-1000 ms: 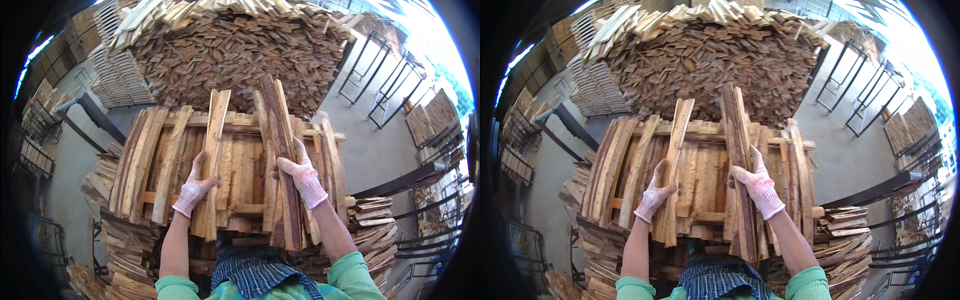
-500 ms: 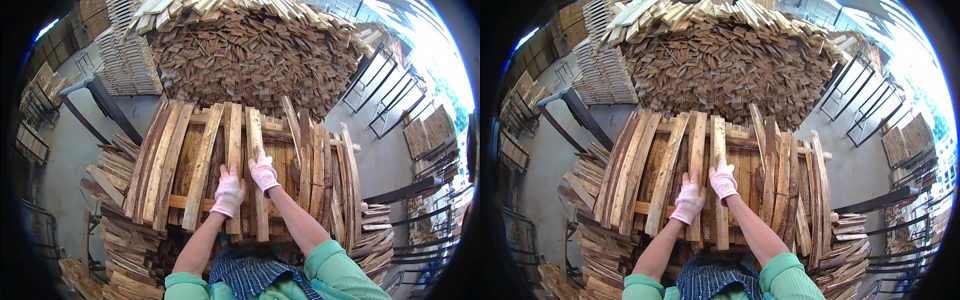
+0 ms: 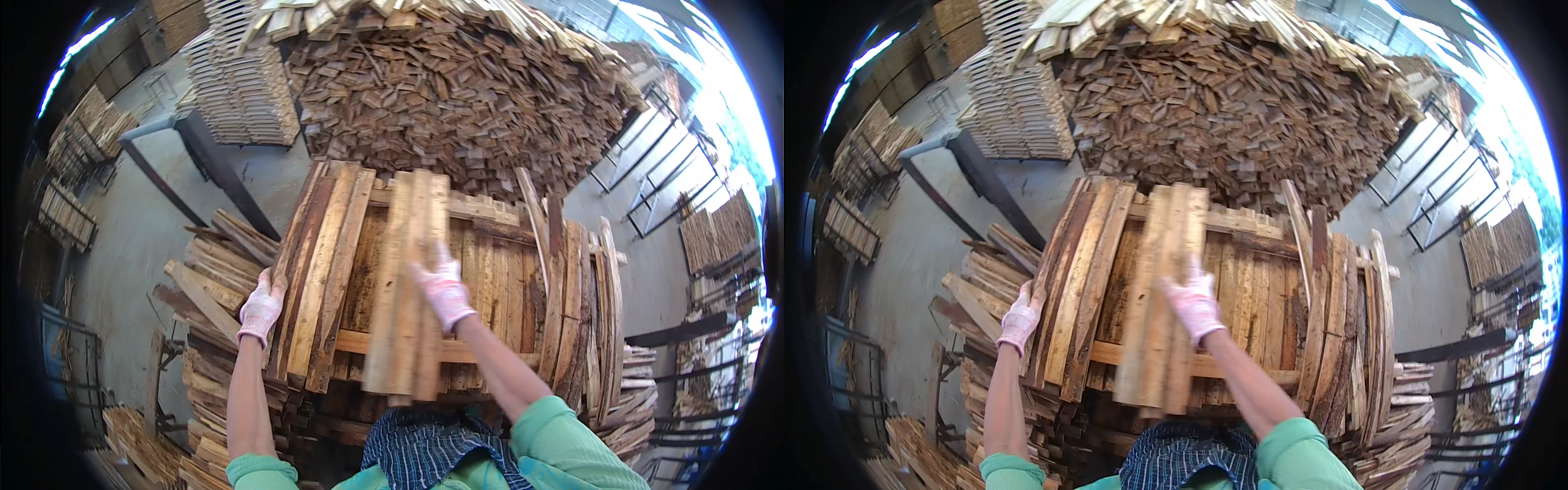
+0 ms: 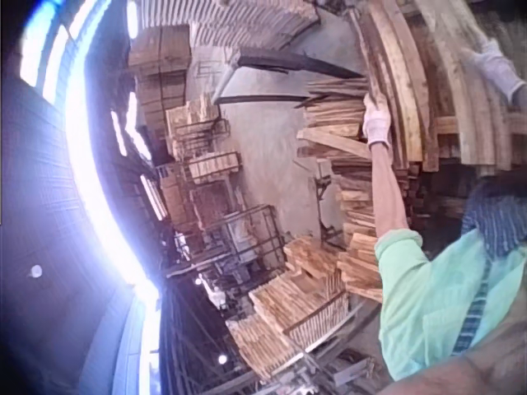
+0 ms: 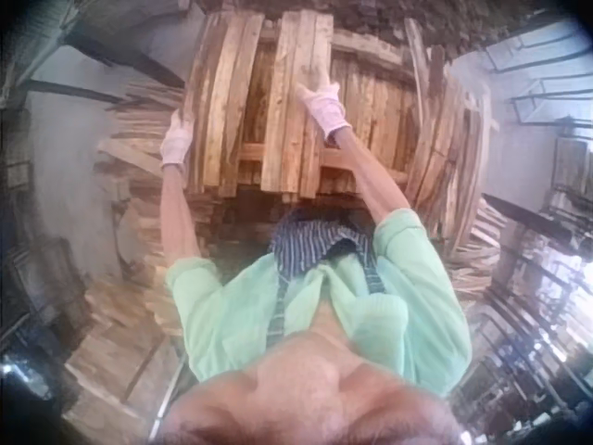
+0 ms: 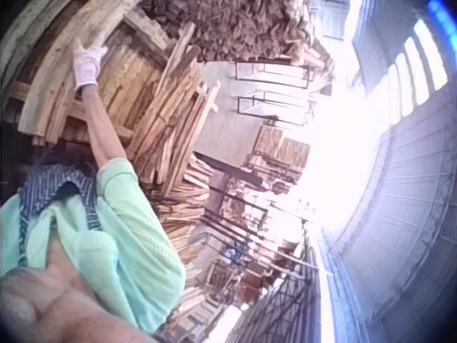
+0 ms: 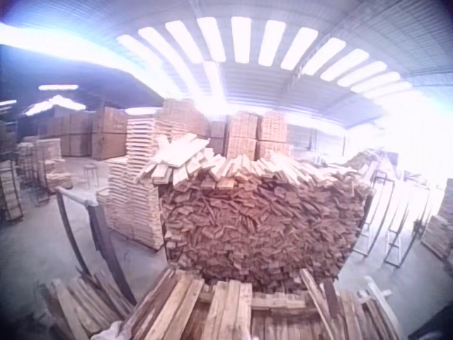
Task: The person stacks wooden planks by hand onto a large pile, aligning individual pieces to form a neat stack.
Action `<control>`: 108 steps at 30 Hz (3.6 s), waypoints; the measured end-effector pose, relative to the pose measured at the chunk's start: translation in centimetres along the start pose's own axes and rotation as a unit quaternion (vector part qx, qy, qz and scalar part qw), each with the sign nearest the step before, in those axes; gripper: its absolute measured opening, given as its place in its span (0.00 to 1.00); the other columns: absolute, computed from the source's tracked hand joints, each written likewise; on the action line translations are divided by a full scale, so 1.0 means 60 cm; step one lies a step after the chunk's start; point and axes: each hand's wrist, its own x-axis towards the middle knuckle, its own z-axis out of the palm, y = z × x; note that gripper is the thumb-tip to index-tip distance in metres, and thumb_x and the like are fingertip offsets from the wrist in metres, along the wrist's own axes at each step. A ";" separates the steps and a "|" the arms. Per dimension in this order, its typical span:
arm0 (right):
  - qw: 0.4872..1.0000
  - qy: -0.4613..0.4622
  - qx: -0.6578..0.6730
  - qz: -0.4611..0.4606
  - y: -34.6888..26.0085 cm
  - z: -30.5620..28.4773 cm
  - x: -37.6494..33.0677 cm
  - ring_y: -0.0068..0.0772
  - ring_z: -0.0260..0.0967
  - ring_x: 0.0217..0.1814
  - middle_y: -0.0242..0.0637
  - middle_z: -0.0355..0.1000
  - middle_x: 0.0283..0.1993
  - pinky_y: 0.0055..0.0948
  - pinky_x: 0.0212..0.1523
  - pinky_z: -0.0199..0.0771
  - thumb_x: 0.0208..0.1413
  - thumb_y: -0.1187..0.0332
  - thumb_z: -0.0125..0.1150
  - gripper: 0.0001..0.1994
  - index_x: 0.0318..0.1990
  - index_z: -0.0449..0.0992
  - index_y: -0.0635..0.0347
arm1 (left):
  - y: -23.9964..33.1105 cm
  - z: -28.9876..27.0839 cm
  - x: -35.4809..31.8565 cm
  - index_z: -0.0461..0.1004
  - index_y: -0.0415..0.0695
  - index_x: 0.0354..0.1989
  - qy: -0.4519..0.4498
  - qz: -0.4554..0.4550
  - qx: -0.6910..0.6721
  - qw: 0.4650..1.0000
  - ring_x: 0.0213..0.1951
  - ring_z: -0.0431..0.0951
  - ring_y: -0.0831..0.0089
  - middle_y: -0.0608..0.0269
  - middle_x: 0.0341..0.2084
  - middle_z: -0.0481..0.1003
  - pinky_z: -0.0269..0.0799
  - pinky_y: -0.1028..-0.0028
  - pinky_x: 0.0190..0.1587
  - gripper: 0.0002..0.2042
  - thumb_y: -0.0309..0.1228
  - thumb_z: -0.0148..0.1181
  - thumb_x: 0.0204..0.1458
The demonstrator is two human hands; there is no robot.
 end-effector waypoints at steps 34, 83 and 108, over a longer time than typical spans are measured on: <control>0.957 0.032 -0.117 0.262 0.430 -0.543 -0.121 0.54 0.71 0.61 0.60 0.72 0.58 0.39 0.61 0.71 0.45 0.59 0.72 0.55 0.75 0.40 0.67 | 0.715 0.427 -0.412 0.39 0.55 0.77 -0.210 0.326 -0.115 0.915 0.53 0.76 0.40 0.27 0.65 0.59 0.73 0.58 0.59 0.46 0.38 0.64 0.55; 0.901 0.201 -0.384 0.023 0.401 -0.624 -0.182 0.55 0.70 0.50 0.50 0.69 0.50 0.53 0.52 0.73 0.62 0.49 0.56 0.28 0.63 0.66 0.54 | 0.409 0.238 -0.285 0.47 0.47 0.75 -0.003 0.213 -0.062 0.975 0.66 0.63 0.44 0.35 0.67 0.58 0.59 0.57 0.68 0.48 0.35 0.72 0.47; 0.859 0.027 -0.438 0.263 0.485 -0.518 -0.268 0.51 0.73 0.55 0.51 0.70 0.54 0.55 0.54 0.71 0.58 0.49 0.62 0.44 0.77 0.45 0.45 | 0.443 0.220 -0.265 0.50 0.53 0.75 0.135 0.226 0.270 0.926 0.72 0.51 0.38 0.38 0.72 0.49 0.47 0.40 0.70 0.45 0.43 0.68 0.49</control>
